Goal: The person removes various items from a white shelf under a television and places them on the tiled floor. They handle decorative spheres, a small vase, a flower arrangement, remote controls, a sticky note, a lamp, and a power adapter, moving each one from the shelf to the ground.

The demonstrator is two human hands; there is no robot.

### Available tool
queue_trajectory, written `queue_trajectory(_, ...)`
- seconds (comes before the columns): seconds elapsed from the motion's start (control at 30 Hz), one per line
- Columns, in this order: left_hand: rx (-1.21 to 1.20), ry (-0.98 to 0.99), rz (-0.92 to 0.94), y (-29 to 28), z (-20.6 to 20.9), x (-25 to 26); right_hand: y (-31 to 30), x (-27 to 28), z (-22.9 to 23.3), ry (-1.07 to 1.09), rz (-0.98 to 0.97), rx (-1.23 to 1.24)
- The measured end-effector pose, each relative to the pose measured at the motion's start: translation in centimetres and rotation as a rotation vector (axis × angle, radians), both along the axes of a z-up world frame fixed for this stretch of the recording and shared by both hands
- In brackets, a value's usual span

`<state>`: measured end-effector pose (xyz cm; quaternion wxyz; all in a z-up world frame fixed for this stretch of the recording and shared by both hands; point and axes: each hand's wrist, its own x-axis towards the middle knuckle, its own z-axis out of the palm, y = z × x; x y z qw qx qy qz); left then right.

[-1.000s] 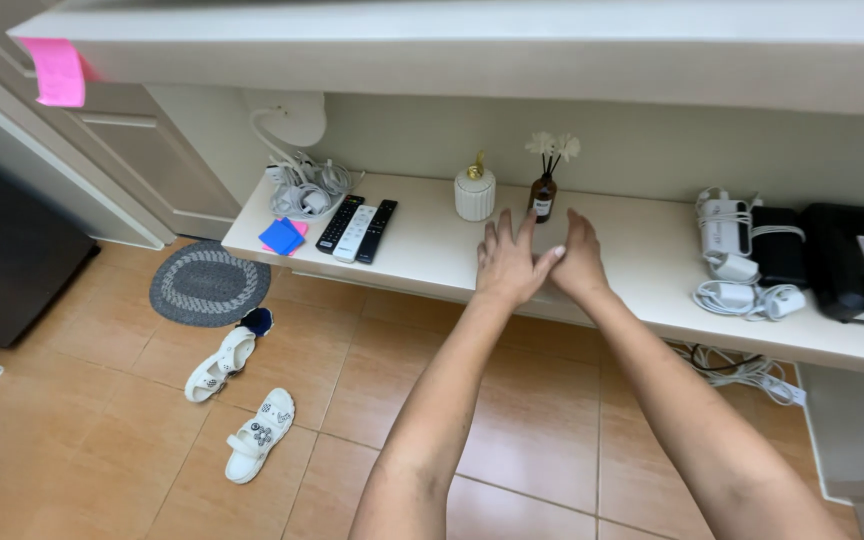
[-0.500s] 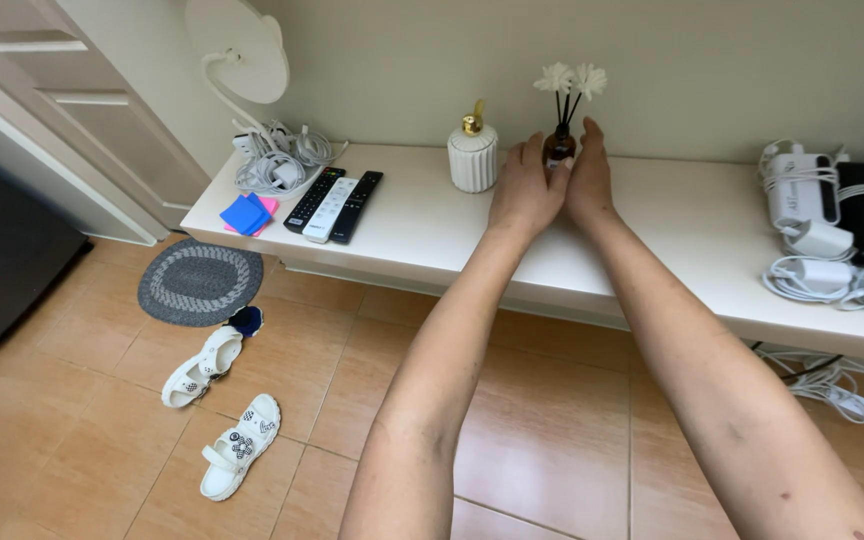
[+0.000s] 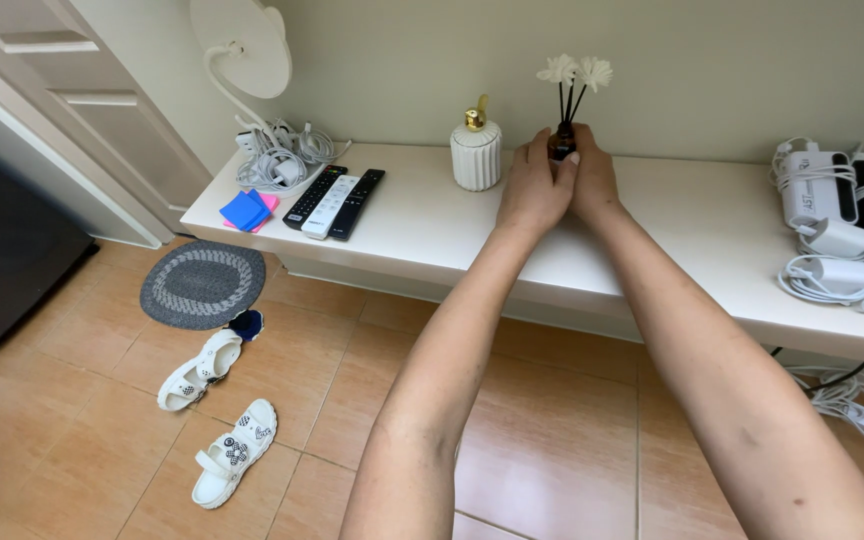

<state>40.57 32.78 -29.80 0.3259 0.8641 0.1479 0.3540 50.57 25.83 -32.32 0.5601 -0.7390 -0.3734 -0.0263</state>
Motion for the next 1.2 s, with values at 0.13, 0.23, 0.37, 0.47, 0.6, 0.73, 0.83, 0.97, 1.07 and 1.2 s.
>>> queue_trajectory(0.13,-0.065,-0.083,-0.045,0.1,0.3,-0.4,-1.5,-3.3,2.7,-0.091,-0.043,-0.079)
queue_trajectory(0.23,-0.124,-0.087,-0.091,0.2,1.2,-1.7,-1.7,-4.3,2.4,-0.04,-0.011,-0.062)
queue_trajectory(0.37,-0.107,-0.093,-0.063,1.3,1.5,-3.7,-0.8,-5.7,1.6,-0.092,0.025,-0.018)
queue_trajectory(0.47,-0.115,-0.033,-0.043,3.5,0.8,-5.3,-0.1,-8.5,2.4,-0.105,0.053,-0.034)
queue_trajectory(0.6,-0.111,0.043,-0.019,5.1,1.1,-8.1,2.7,-9.3,0.4,-0.155,0.06,0.015)
queue_trajectory(0.73,-0.085,0.053,-0.016,7.2,0.9,-9.8,4.3,-10.6,0.6,-0.116,0.071,0.009)
queue_trajectory(0.83,-0.023,0.1,-0.046,8.6,0.3,-10.0,6.0,-9.9,-0.7,-0.179,0.088,0.024)
queue_trajectory(0.97,-0.056,0.113,0.038,8.5,0.7,-10.6,6.4,-9.3,-0.3,-0.124,0.137,-0.033)
queue_trajectory(1.07,-0.065,0.106,0.076,8.4,1.0,-10.8,5.4,-8.3,1.0,-0.025,0.255,-0.076)
queue_trajectory(1.2,-0.08,0.107,0.11,9.2,1.0,-10.2,4.6,-5.0,1.8,0.062,0.366,-0.236)
